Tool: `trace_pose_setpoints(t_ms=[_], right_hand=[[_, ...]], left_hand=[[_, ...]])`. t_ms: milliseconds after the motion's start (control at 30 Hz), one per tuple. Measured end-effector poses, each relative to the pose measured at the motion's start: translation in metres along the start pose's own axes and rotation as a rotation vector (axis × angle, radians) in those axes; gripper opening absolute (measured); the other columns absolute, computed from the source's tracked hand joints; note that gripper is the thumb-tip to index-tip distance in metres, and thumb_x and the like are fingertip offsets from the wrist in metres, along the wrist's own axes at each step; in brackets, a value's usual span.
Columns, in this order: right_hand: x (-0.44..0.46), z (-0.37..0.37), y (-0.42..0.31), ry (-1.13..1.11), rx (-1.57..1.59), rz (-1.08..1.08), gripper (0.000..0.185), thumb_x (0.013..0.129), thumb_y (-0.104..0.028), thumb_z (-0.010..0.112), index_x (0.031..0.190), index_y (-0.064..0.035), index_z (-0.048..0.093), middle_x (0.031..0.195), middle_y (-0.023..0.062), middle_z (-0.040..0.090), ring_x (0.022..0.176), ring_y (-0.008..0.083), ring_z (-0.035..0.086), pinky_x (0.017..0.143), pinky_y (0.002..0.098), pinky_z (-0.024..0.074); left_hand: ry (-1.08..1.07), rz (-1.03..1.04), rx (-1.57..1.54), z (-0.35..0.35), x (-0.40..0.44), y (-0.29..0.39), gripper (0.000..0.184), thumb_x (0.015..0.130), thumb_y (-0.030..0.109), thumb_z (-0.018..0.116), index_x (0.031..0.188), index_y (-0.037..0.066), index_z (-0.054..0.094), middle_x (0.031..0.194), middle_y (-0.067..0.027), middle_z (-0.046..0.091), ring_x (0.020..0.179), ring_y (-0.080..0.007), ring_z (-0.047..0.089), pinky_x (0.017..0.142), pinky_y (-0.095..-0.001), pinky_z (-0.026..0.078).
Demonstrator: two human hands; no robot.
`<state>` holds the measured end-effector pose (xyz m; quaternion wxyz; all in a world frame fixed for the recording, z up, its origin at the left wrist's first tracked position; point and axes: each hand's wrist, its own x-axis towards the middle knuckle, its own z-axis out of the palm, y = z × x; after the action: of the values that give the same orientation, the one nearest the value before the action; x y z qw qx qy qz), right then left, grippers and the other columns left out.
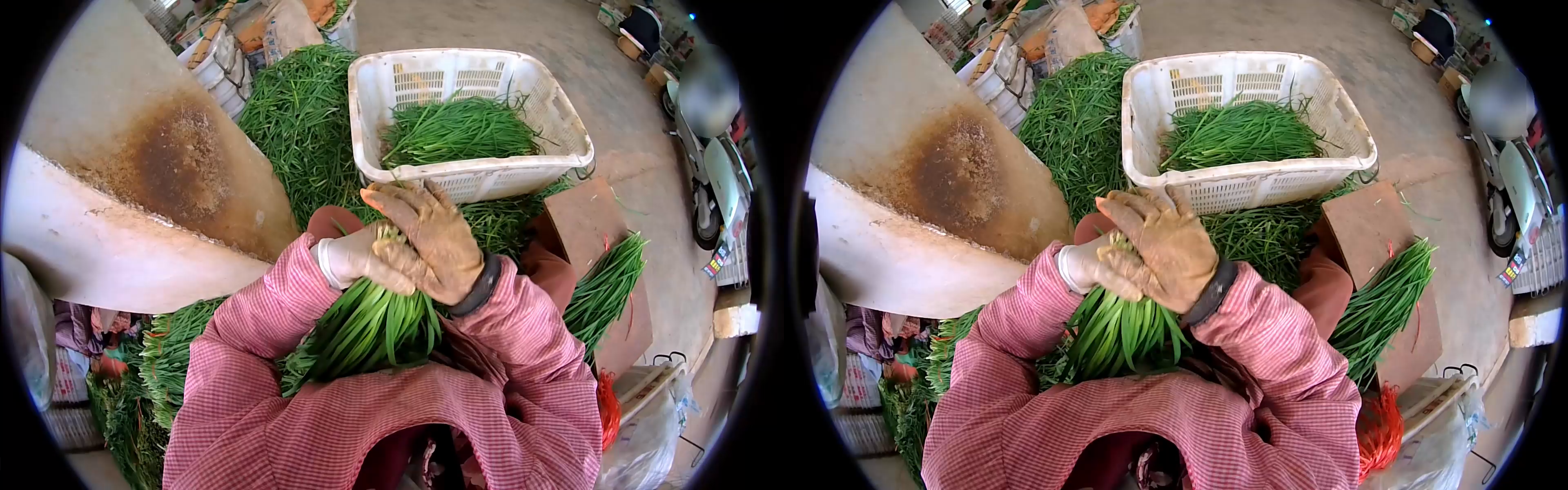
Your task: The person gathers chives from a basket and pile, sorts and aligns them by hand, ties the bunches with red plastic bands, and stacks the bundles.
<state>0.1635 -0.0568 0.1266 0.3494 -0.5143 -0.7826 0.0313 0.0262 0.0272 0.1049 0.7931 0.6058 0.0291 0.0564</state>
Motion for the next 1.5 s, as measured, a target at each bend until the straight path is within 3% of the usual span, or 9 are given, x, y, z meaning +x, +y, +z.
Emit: trace_pose_setpoints(t_ms=[233, 367, 500, 733, 867, 967, 1100, 1233, 1500], right_hand=[[0.004, 0.017, 0.02, -0.131, 1.221, 0.295, 0.074, 0.074, -0.047, 0.059, 0.125, -0.0003, 0.032, 0.113, 0.0179, 0.049, 0.104, 0.0313, 0.047, 0.09, 0.038, 0.0382], [-0.091, 0.1, 0.036, -0.466, 1.011, 0.902, 0.038, 0.081, -0.035, 0.056, 0.084, 0.0019, 0.061, 0.063, 0.0089, 0.061, 0.062, 0.0203, 0.057, 0.058, 0.035, 0.0443], [-0.172, 0.113, 0.088, -0.721, -0.089, 0.86, 0.042, 0.079, -0.042, 0.052, 0.102, -0.008, 0.055, 0.094, 0.0117, 0.057, 0.083, 0.0232, 0.057, 0.071, 0.0355, 0.0445], [-0.178, 0.138, 0.14, -0.574, -0.26, 0.939, 0.056, 0.076, -0.034, 0.057, 0.125, -0.0157, 0.039, 0.118, 0.0127, 0.048, 0.097, 0.0233, 0.053, 0.078, 0.0367, 0.0446], [-0.171, 0.135, 0.088, 0.154, 0.808, 0.746, 0.076, 0.072, -0.009, 0.066, 0.134, -0.0175, 0.023, 0.124, 0.0148, 0.041, 0.088, 0.0205, 0.053, 0.074, 0.0349, 0.0463], [-0.138, 0.061, 0.013, -0.046, 1.291, 0.649, 0.094, 0.068, -0.007, 0.071, 0.137, -0.0221, 0.009, 0.131, 0.0134, 0.034, 0.1, 0.0197, 0.05, 0.083, 0.0306, 0.0416], [-0.151, 0.056, 0.009, -0.98, 0.156, 0.665, 0.023, 0.082, -0.023, 0.051, 0.1, -0.0092, 0.056, 0.079, 0.0147, 0.061, 0.076, 0.0299, 0.059, 0.071, 0.0349, 0.0461], [-0.148, -0.001, -0.009, -0.64, 1.171, 0.688, 0.025, 0.086, -0.021, 0.045, 0.077, -0.0023, 0.059, 0.064, 0.01, 0.059, 0.053, 0.0202, 0.057, 0.049, 0.0283, 0.0451], [-0.053, 0.021, -0.008, 0.035, 0.453, 0.27, 0.038, 0.079, -0.021, 0.057, 0.112, -0.0027, 0.05, 0.074, 0.0116, 0.059, 0.063, 0.0223, 0.059, 0.053, 0.0287, 0.0477]], left_hand=[[0.375, 0.052, -0.014, -0.014, 0.0, 0.031, 0.047, 0.059, 0.0, 0.068, 0.103, 0.004, 0.049, 0.093, -0.0084, 0.059, 0.082, -0.0205, 0.058, 0.072, -0.034, 0.049], [0.612, 0.414, -0.153, -0.042, -0.032, 0.116, 0.036, 0.066, -0.005, 0.059, 0.099, 0.005, 0.05, 0.085, -0.0061, 0.06, 0.076, -0.0226, 0.06, 0.072, -0.0342, 0.051], [0.818, 0.742, 0.088, -0.058, -0.075, 0.203, 0.032, 0.071, -0.003, 0.052, 0.101, 0.007, 0.045, 0.091, -0.0075, 0.053, 0.09, -0.0229, 0.052, 0.08, -0.0343, 0.046], [0.84, 0.705, 0.954, -0.002, -0.051, 0.182, 0.019, 0.065, -0.001, 0.061, 0.082, 0.006, 0.054, 0.081, -0.004, 0.059, 0.07, -0.012, 0.056, 0.064, -0.0259, 0.049], [0.403, 0.7, 1.637, 0.009, -0.036, 0.048, 0.018, 0.066, 0.017, 0.061, 0.083, 0.012, 0.059, 0.08, -0.0028, 0.058, 0.075, -0.0209, 0.057, 0.067, -0.032, 0.045], [0.104, 0.41, 1.767, 0.027, -0.031, -0.067, 0.013, 0.064, 0.02, 0.055, 0.076, 0.014, 0.055, 0.069, -0.0007, 0.049, 0.07, -0.0177, 0.052, 0.067, -0.0286, 0.042], [-0.035, 0.363, 1.81, 0.043, -0.033, -0.122, 0.009, 0.069, 0.021, 0.05, 0.074, 0.015, 0.054, 0.065, 0.0006, 0.048, 0.067, -0.0161, 0.05, 0.067, -0.0278, 0.039], [-0.175, 0.151, 1.875, 0.042, -0.029, -0.128, 0.01, 0.071, 0.021, 0.05, 0.076, 0.014, 0.055, 0.065, 0.0017, 0.052, 0.068, -0.0157, 0.052, 0.069, -0.0278, 0.038], [-0.404, -0.137, 1.849, 0.044, -0.009, -0.168, 0.018, 0.08, 0.024, 0.047, 0.085, 0.01, 0.057, 0.082, -0.0047, 0.057, 0.077, -0.0176, 0.054, 0.073, -0.0299, 0.041]])
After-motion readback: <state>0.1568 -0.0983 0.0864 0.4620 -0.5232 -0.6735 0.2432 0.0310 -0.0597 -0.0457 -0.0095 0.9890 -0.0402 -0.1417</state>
